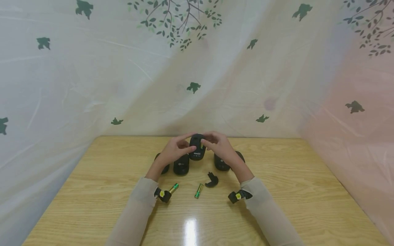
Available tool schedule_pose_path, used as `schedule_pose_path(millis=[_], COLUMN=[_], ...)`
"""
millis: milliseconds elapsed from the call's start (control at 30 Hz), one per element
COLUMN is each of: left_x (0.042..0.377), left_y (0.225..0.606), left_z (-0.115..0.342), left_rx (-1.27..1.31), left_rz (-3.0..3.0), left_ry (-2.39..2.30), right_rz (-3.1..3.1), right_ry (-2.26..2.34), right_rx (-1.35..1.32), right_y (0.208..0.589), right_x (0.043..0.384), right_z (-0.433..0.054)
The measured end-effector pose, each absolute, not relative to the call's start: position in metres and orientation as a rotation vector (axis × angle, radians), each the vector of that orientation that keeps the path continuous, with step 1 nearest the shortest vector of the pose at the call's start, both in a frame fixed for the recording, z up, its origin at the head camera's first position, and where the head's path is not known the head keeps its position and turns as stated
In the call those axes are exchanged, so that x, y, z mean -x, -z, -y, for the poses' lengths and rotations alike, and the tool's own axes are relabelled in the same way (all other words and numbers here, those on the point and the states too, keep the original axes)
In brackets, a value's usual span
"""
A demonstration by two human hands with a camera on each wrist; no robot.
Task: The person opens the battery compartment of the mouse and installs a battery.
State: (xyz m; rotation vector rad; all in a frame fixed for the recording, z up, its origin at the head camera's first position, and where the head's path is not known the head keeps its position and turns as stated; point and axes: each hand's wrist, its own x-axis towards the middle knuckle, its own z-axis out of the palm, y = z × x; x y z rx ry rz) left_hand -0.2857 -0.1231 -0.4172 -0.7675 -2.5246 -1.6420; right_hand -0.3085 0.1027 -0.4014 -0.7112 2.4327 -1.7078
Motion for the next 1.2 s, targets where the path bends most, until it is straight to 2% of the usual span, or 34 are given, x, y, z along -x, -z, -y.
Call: schedule_pose_path(millis=[1200], left_x=[0.2937], left_y=[0.4259], left_z=[0.1256], left_rx=[0.856], left_rz=[2.512], left_ry=[1.646], right_rz=[-2.467], right_ry=[1.664], right_rx=[0.683], right_y=[0.4005], right_x=[0.3064], right_z=[-0.1050])
